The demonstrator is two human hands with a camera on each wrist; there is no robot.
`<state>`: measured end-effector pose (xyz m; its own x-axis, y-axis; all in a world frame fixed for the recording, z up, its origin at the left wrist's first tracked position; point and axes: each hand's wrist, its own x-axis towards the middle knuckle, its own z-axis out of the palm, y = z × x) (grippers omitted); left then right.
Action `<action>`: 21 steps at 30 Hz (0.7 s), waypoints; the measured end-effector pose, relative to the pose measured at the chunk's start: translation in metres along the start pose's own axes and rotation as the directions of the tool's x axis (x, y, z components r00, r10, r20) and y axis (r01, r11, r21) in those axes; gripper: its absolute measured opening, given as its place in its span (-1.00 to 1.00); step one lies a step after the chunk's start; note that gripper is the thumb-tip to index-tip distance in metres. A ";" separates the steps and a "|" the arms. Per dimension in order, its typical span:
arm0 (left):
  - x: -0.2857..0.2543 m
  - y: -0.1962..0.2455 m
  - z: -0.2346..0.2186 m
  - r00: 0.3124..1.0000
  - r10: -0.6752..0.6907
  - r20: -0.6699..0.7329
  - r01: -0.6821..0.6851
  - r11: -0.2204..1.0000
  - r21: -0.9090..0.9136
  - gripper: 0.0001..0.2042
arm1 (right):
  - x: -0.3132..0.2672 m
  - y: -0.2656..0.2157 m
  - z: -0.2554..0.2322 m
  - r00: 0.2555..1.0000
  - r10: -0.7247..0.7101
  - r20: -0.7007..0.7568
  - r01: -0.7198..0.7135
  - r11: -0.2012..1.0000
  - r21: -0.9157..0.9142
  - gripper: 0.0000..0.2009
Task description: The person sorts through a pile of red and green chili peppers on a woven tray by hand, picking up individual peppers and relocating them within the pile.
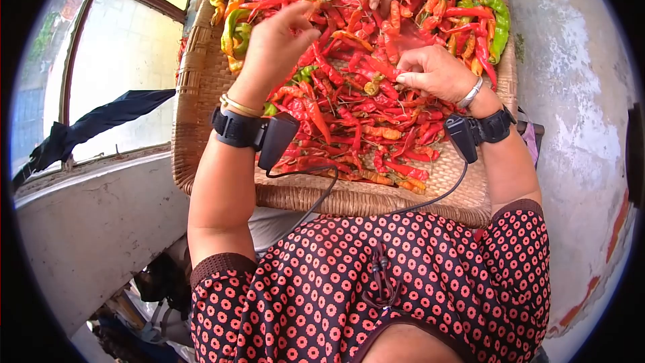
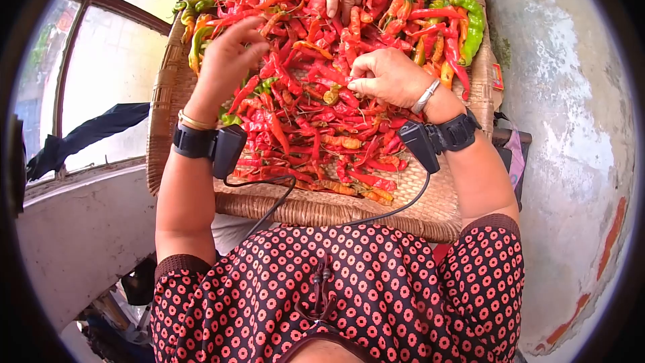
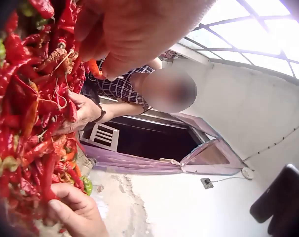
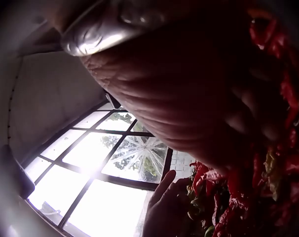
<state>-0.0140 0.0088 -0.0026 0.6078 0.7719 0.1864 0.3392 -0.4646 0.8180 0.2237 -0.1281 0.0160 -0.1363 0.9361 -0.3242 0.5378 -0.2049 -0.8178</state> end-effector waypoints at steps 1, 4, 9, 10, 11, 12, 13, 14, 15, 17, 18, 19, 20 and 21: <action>-0.005 0.007 0.003 0.978 0.129 0.166 -0.166 0.957 0.236 -0.66 | 0.000 -0.001 0.000 0.998 0.064 0.022 -0.065 0.997 0.035 -0.83; -0.019 -0.001 0.022 0.868 0.193 0.457 -0.392 0.832 0.392 -0.75 | 0.004 0.007 -0.003 0.995 0.085 -0.042 -0.079 0.989 0.127 -0.83; -0.017 0.000 0.027 0.844 0.030 0.535 -0.352 0.784 0.511 -0.76 | 0.006 0.001 -0.011 0.880 0.014 -0.475 0.132 0.953 0.274 -0.59; -0.016 0.001 0.026 0.839 0.003 0.544 -0.359 0.753 0.551 -0.80 | 0.006 0.002 -0.011 0.879 0.010 -0.477 0.136 0.953 0.272 -0.59; -0.013 0.001 0.024 0.841 0.005 0.541 -0.361 0.750 0.554 -0.80 | 0.007 0.004 -0.009 0.898 -0.016 -0.440 0.135 0.961 0.240 -0.60; -0.012 0.001 0.021 0.869 0.110 0.483 -0.347 0.830 0.436 -0.83 | 0.008 0.007 -0.006 0.915 -0.040 -0.401 0.134 0.969 0.209 -0.61; -0.010 0.002 0.018 0.890 0.203 0.407 -0.342 0.889 0.305 -0.86 | 0.009 0.009 -0.004 0.953 -0.006 -0.303 0.076 0.972 0.221 -0.66; -0.008 0.005 0.015 0.890 0.202 0.409 -0.343 0.887 0.309 -0.86 | 0.009 0.014 -0.001 0.964 -0.083 -0.254 0.088 0.996 0.007 -0.73; -0.004 0.014 0.009 0.938 0.203 0.282 -0.272 0.933 0.236 -0.87 | 0.009 0.013 0.001 0.969 -0.139 -0.204 0.109 0.983 -0.151 -0.74; 0.003 0.017 0.005 0.976 0.218 0.022 -0.219 0.971 0.093 -0.91 | 0.007 0.011 0.008 0.979 -0.174 -0.103 0.122 0.915 -0.384 -0.75; 0.006 0.013 0.004 0.989 0.131 -0.070 -0.127 0.990 0.060 -0.89 | 0.007 0.009 0.012 0.967 -0.239 -0.081 0.186 0.891 -0.414 -0.76; 0.009 0.011 0.004 0.990 -0.002 -0.138 -0.013 0.994 -0.111 -0.87 | 0.007 0.007 0.016 0.967 -0.253 -0.040 0.212 0.878 -0.429 -0.76; 0.013 0.007 0.003 0.973 -0.142 -0.183 0.086 0.955 -0.285 -0.85 | 0.008 0.008 0.019 0.964 -0.266 0.002 0.239 0.864 -0.443 -0.76; 0.018 0.002 0.001 0.982 -0.069 -0.177 -0.011 0.909 -0.416 -0.74 | 0.011 0.014 0.025 0.942 -0.336 0.010 0.303 0.835 -0.460 -0.76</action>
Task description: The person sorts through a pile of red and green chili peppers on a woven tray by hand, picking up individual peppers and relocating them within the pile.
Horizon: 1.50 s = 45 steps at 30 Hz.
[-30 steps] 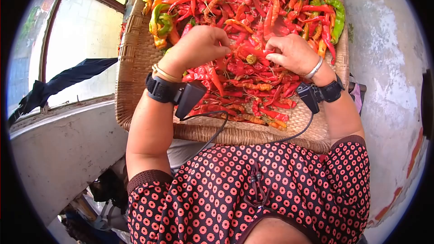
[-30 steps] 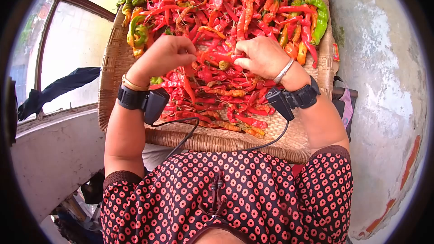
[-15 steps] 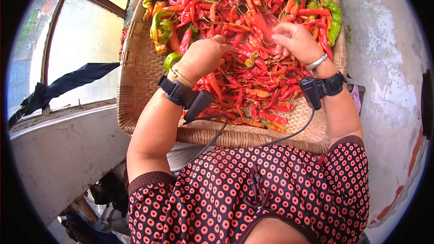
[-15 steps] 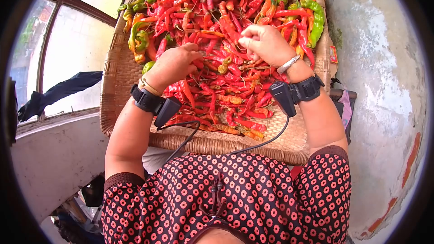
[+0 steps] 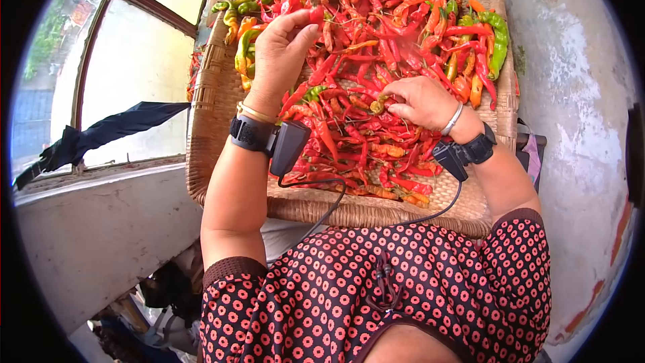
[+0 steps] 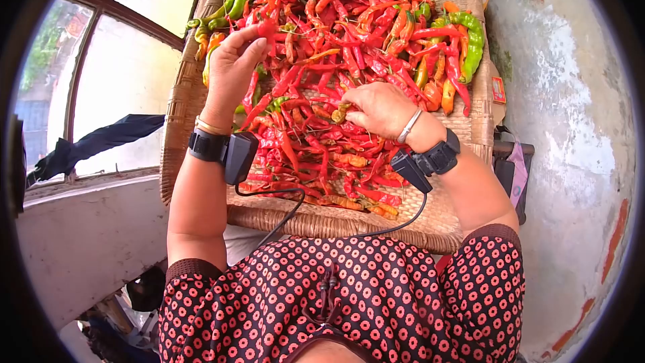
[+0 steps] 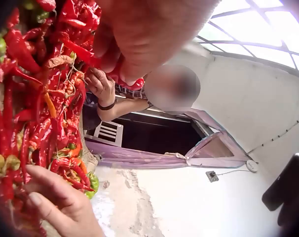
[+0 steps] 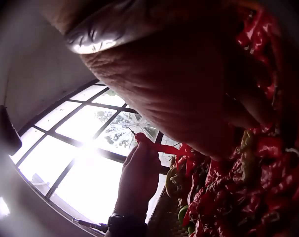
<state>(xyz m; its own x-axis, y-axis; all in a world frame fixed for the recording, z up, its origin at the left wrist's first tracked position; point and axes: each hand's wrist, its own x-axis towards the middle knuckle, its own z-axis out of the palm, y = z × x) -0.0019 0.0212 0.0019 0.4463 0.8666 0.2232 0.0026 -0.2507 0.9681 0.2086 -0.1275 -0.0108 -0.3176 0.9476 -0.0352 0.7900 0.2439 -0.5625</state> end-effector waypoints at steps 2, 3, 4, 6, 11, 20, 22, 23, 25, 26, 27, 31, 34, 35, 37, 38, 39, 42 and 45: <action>0.002 -0.005 0.002 0.999 0.052 0.002 -0.052 0.998 -0.037 -0.69 | -0.004 -0.001 0.006 1.000 -0.018 0.004 0.019 0.998 -0.068 -0.73; 0.002 -0.004 0.003 0.995 0.096 0.004 -0.095 0.992 -0.079 -0.63 | -0.005 -0.005 0.006 1.000 0.007 0.018 -0.005 0.995 -0.097 -0.73; 0.000 -0.006 -0.001 0.986 0.124 0.114 -0.130 0.990 0.047 -0.58 | -0.005 -0.005 0.006 1.000 0.004 0.013 -0.002 0.995 -0.100 -0.73; -0.006 0.002 0.000 0.965 0.091 0.248 -0.181 0.912 0.368 -0.71 | -0.006 -0.004 0.006 0.999 -0.001 0.032 0.005 0.993 -0.121 -0.67; -0.033 -0.002 0.009 0.772 -0.253 0.583 -0.387 0.541 0.746 -0.75 | -0.009 -0.012 0.010 0.995 0.012 0.095 0.009 0.978 -0.210 -0.58; -0.043 -0.003 0.021 0.762 -0.266 0.590 -0.407 0.512 0.756 -0.73 | -0.004 -0.007 0.023 1.000 0.002 0.002 -0.001 0.941 -0.338 -0.77; -0.046 -0.009 0.023 0.770 -0.251 0.587 -0.433 0.470 0.769 -0.75 | -0.004 -0.004 0.019 0.999 0.027 -0.032 -0.034 0.963 -0.268 -0.80; -0.046 -0.011 0.023 0.772 -0.250 0.585 -0.430 0.472 0.770 -0.75 | -0.004 -0.003 0.016 0.996 0.055 -0.064 -0.067 0.978 -0.197 -0.82; -0.044 -0.013 0.023 0.747 -0.272 0.606 -0.478 0.414 0.775 -0.79 | 0.000 -0.001 0.003 0.996 0.011 -0.086 -0.019 0.995 -0.095 -0.83; -0.044 -0.013 0.023 0.749 -0.272 0.605 -0.475 0.416 0.775 -0.79 | 0.000 -0.004 -0.007 0.982 0.189 -0.015 -0.181 0.957 0.228 -0.84; -0.043 -0.012 0.023 0.755 -0.264 0.600 -0.474 0.413 0.778 -0.82 | 0.001 -0.006 -0.014 0.937 0.331 0.109 -0.339 0.790 0.511 -0.84; -0.039 -0.008 0.020 0.768 -0.209 0.606 -0.424 0.543 0.725 -0.87 | -0.001 0.007 -0.033 0.918 0.360 0.166 -0.350 0.536 0.768 -0.84; -0.034 -0.002 0.019 0.820 -0.179 0.544 -0.250 0.743 0.621 -0.90 | 0.001 0.016 -0.036 0.868 0.492 -0.061 -0.110 0.311 0.944 -0.77; -0.032 -0.001 0.019 0.847 -0.180 0.500 -0.109 0.862 0.495 -0.90 | 0.002 0.015 -0.037 0.781 0.614 -0.113 -0.002 0.184 0.983 -0.75; -0.031 0.001 0.020 0.847 -0.200 0.492 -0.054 0.889 0.454 -0.90 | 0.000 0.023 -0.034 0.754 0.648 -0.106 0.010 0.151 0.988 -0.68; -0.031 0.003 0.022 0.844 -0.296 0.448 0.117 0.916 0.385 -0.89 | -0.001 0.022 -0.031 0.737 0.659 -0.151 0.020 0.202 0.979 -0.65; -0.031 0.004 0.023 0.822 -0.394 0.411 0.286 0.910 0.301 -0.88 | -0.002 0.022 -0.028 0.720 0.667 -0.193 0.027 0.251 0.968 -0.61; -0.034 0.010 0.029 0.749 -0.456 0.481 0.422 0.888 0.185 -0.92 | 0.000 0.015 -0.023 0.886 0.459 -0.058 -0.145 0.395 0.907 -0.65; -0.040 0.012 0.035 0.703 -0.466 0.537 0.462 0.874 0.154 -0.92 | 0.003 -0.018 -0.013 0.951 0.288 0.116 -0.260 0.533 0.805 -0.69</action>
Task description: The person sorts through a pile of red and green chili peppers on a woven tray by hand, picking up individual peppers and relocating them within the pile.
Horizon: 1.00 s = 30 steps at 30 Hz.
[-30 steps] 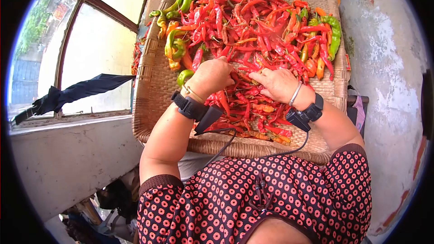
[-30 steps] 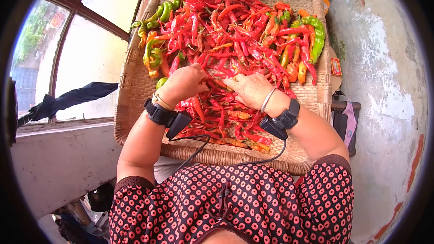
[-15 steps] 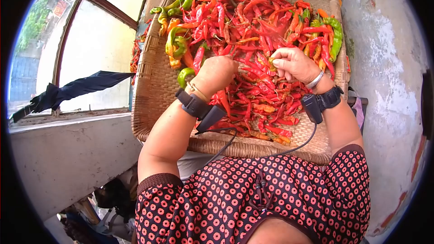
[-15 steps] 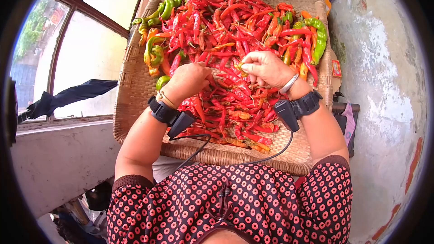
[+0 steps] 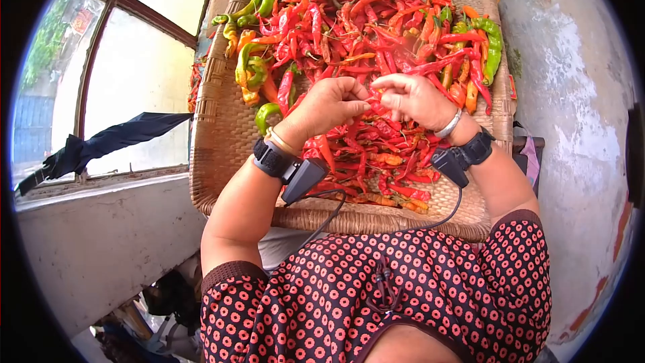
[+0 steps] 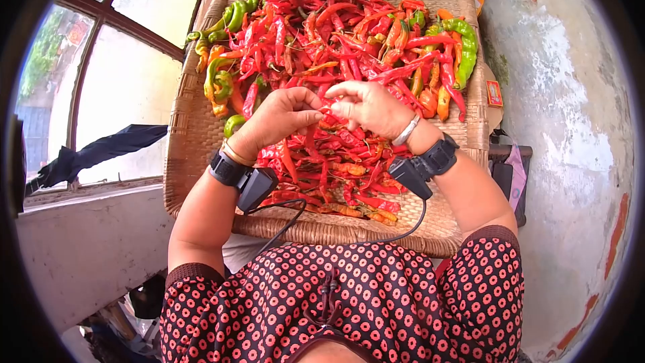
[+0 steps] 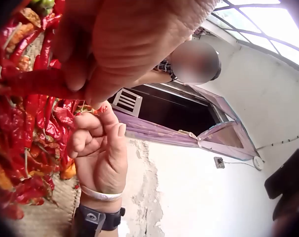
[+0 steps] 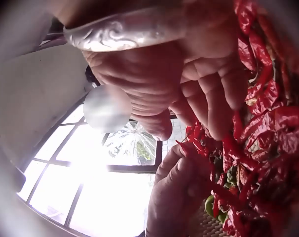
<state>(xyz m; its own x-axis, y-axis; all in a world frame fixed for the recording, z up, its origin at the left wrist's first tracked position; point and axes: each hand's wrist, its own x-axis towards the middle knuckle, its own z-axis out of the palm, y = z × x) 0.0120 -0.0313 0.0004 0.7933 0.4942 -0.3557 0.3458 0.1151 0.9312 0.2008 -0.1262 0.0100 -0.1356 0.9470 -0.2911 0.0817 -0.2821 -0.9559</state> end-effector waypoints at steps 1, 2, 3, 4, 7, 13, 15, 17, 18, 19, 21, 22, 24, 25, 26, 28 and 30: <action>0.000 -0.001 0.003 0.999 0.015 0.042 -0.015 1.000 -0.011 -0.92 | 0.001 0.008 0.007 0.999 -0.026 0.033 0.025 1.000 0.006 -0.73; -0.001 -0.002 0.006 0.996 0.032 0.084 -0.030 0.999 -0.024 -0.92 | 0.002 0.015 0.007 0.994 -0.040 0.104 0.046 0.998 -0.053 -0.75; -0.002 0.000 0.008 0.994 0.009 0.113 -0.006 0.999 -0.032 -0.92 | 0.001 0.015 0.008 0.995 -0.053 0.087 0.068 0.982 -0.176 -0.80; -0.002 -0.002 0.010 0.993 0.009 0.114 -0.005 0.999 -0.033 -0.92 | 0.000 0.015 0.010 0.995 -0.068 0.071 0.086 0.951 -0.297 -0.85; -0.002 -0.005 0.012 0.990 -0.007 0.139 0.007 1.000 -0.004 -0.93 | -0.003 0.009 0.010 0.995 0.041 0.089 -0.024 0.982 -0.188 -0.90; -0.008 0.001 -0.006 0.956 0.293 -0.016 -0.213 0.729 0.650 -0.83 | -0.002 -0.005 -0.006 0.991 0.137 0.003 -0.135 0.976 -0.172 -0.84; -0.014 0.000 -0.016 0.972 0.214 -0.094 -0.009 0.436 0.900 -0.72 | 0.006 0.001 -0.028 0.984 -0.035 -0.176 0.043 0.998 0.044 -0.83; -0.019 0.000 -0.022 0.974 0.173 -0.146 0.091 0.289 0.953 -0.69 | 0.006 0.004 -0.039 0.906 -0.097 -0.411 0.232 0.928 0.292 -0.74; -0.020 -0.001 -0.025 0.986 0.089 -0.144 0.112 0.294 0.949 -0.68 | 0.004 -0.003 -0.040 0.860 -0.067 -0.506 0.295 0.874 0.386 -0.68; -0.021 -0.002 -0.026 0.990 0.005 -0.140 0.132 0.296 0.946 -0.66 | 0.005 0.001 -0.045 0.836 -0.026 -0.548 0.282 0.878 0.388 -0.59; -0.027 0.000 -0.022 0.996 -0.012 -0.086 0.085 0.362 0.928 -0.66 | 0.007 0.006 -0.039 0.861 -0.012 -0.509 0.180 0.942 0.283 -0.58; -0.029 0.000 -0.020 0.999 -0.026 -0.031 0.039 0.429 0.903 -0.66 | 0.008 0.006 -0.034 0.882 0.012 -0.471 0.076 0.983 0.166 -0.57; -0.023 -0.009 -0.020 0.998 -0.018 0.062 -0.045 0.487 0.872 -0.70 | 0.008 0.011 -0.020 0.996 -0.036 -0.078 0.023 0.986 -0.163 -0.66; -0.020 -0.015 -0.019 0.988 -0.001 0.151 -0.127 0.542 0.831 -0.73 | 0.003 0.012 -0.013 0.981 -0.176 0.078 0.191 0.832 -0.520 -0.71; -0.017 -0.018 -0.018 0.989 -0.003 0.150 -0.125 0.543 0.831 -0.73 | 0.002 0.010 -0.006 0.962 -0.109 0.251 0.258 0.664 -0.702 -0.69; -0.011 -0.022 -0.013 0.991 0.061 0.121 -0.135 0.436 0.890 -0.77 | -0.007 0.017 0.016 0.941 -0.148 0.304 0.336 0.501 -0.797 -0.68; -0.010 -0.020 -0.011 0.991 0.079 0.109 -0.132 0.428 0.894 -0.80 | -0.012 0.019 0.031 0.938 -0.051 0.342 0.342 0.282 -0.896 -0.68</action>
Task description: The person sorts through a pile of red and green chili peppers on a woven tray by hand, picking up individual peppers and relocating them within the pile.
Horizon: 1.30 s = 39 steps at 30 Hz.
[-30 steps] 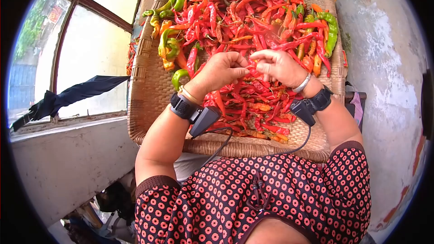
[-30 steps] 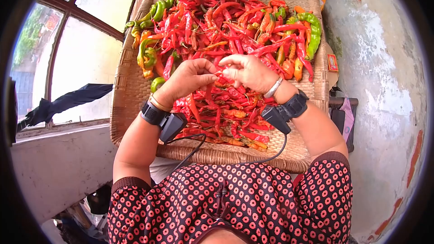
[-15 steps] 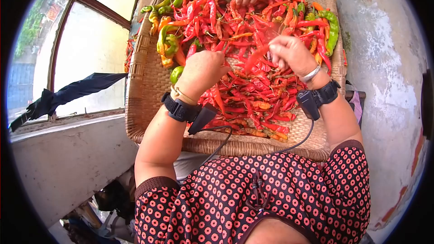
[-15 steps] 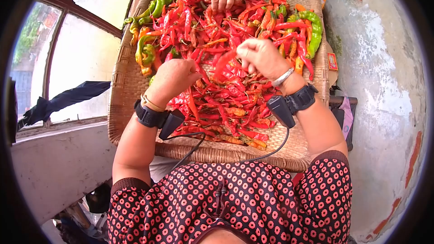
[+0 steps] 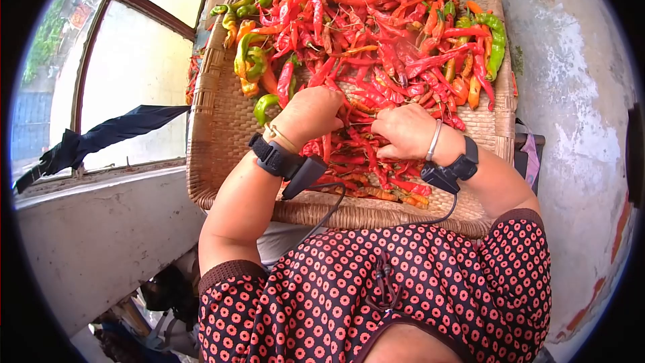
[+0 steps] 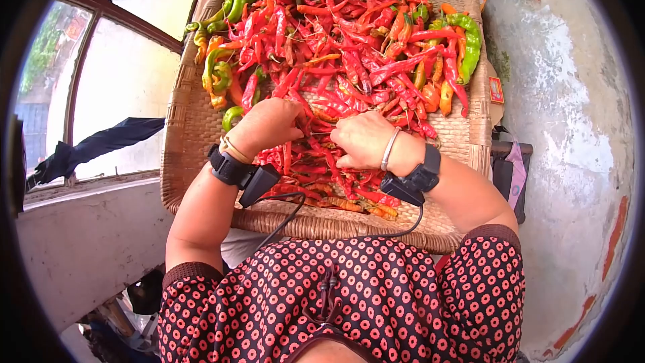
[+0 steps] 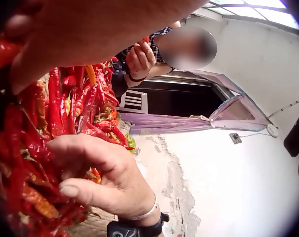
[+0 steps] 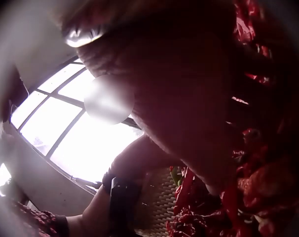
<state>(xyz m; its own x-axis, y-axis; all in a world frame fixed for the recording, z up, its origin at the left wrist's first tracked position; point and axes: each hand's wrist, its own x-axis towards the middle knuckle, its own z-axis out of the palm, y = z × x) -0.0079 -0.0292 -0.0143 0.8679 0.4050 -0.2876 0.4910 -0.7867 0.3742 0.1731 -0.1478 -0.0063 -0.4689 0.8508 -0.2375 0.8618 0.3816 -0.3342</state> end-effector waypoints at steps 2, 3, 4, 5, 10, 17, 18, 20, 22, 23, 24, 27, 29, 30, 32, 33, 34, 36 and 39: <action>0.002 -0.002 0.001 0.997 0.039 -0.073 -0.046 0.995 -0.093 -0.82 | -0.001 -0.002 0.009 0.996 -0.048 -0.071 0.045 0.998 -0.032 -0.72; 0.002 -0.001 -0.002 0.997 0.038 -0.074 -0.045 0.995 -0.093 -0.82 | -0.001 -0.003 0.012 0.997 -0.032 -0.073 0.027 0.997 -0.069 -0.74; 0.001 0.001 -0.009 0.991 0.027 -0.135 -0.057 0.973 -0.226 -0.81 | 0.000 -0.003 0.014 0.997 -0.017 -0.077 0.009 0.994 -0.105 -0.76; 0.000 0.002 -0.013 0.981 0.007 -0.193 -0.076 0.933 -0.353 -0.80 | 0.000 0.000 0.016 0.997 0.001 -0.080 -0.014 0.986 -0.163 -0.82; 0.003 -0.001 -0.019 0.973 -0.137 -0.186 -0.022 0.747 -0.664 -0.71 | 0.000 0.015 -0.001 0.997 0.065 -0.033 -0.067 0.996 -0.063 -0.87; 0.006 -0.003 -0.020 0.945 -0.255 -0.207 -0.023 0.578 -0.816 -0.57 | 0.003 0.028 0.004 0.926 0.245 -0.287 -0.275 0.959 -0.070 -0.76; 0.007 -0.005 -0.019 0.945 -0.273 -0.179 -0.003 0.542 -0.840 -0.63 | 0.003 0.026 0.004 0.926 0.245 -0.288 -0.275 0.959 -0.068 -0.76; 0.008 -0.008 -0.018 0.945 -0.291 -0.150 0.018 0.505 -0.863 -0.69 | 0.006 0.023 0.004 0.946 0.225 -0.232 -0.265 0.951 -0.159 -0.83; 0.009 -0.012 -0.019 0.947 -0.297 -0.124 0.065 0.554 -0.830 -0.84 | 0.006 0.024 0.003 0.943 0.241 -0.231 -0.281 0.947 -0.156 -0.86; 0.010 -0.013 -0.018 0.946 -0.298 -0.126 0.064 0.555 -0.829 -0.84 | 0.004 0.027 -0.001 0.941 0.252 -0.225 -0.283 0.952 -0.114 -0.87; 0.010 -0.016 -0.016 0.936 -0.317 -0.154 0.058 0.570 -0.820 -0.87 | 0.003 0.030 -0.004 0.941 0.261 -0.217 -0.282 0.957 -0.073 -0.88; 0.014 -0.022 -0.010 0.914 -0.346 -0.210 0.024 0.564 -0.825 -0.93 | 0.000 0.045 -0.016 0.939 0.275 -0.205 -0.221 0.942 0.254 -0.85; 0.016 -0.023 -0.009 0.905 -0.353 -0.238 -0.006 0.546 -0.837 -0.97 | -0.004 0.053 -0.018 0.942 0.317 -0.105 -0.173 0.732 0.659 -0.85; 0.016 -0.022 -0.010 0.893 -0.374 -0.250 -0.024 0.515 -0.857 -0.96 | -0.007 0.056 -0.023 0.942 0.317 -0.106 -0.173 0.733 0.658 -0.85; 0.015 -0.019 -0.013 0.881 -0.395 -0.260 -0.042 0.482 -0.875 -0.95 | -0.013 0.057 -0.041 0.941 0.326 0.090 -0.210 0.355 0.911 -0.90; 0.014 -0.016 -0.016 0.867 -0.424 -0.262 -0.030 0.481 -0.876 -0.94 | -0.015 0.056 -0.046 0.928 0.372 0.035 -0.172 0.343 0.924 -0.91; 0.014 -0.015 -0.017 0.852 -0.453 -0.262 -0.017 0.478 -0.878 -0.93 | -0.018 0.059 -0.052 0.930 0.366 -0.044 -0.083 0.325 0.942 -0.87; 0.014 -0.014 -0.017 0.862 -0.441 -0.250 -0.028 0.451 -0.892 -0.92 | -0.016 0.061 -0.052 0.823 0.545 -0.160 0.053 0.207 0.977 -0.79; 0.009 -0.004 -0.022 0.890 -0.417 -0.184 -0.029 0.352 -0.936 -0.90 | -0.006 0.062 -0.037 0.688 0.651 -0.320 0.033 0.413 0.910 -0.74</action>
<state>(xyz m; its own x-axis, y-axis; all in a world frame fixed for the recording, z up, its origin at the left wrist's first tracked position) -0.0009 -0.0118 0.0013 0.5819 0.7741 -0.2493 0.2170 0.1476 0.9649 0.2360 -0.1156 0.0083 0.3009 0.9495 -0.0888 0.1640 -0.1432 -0.9760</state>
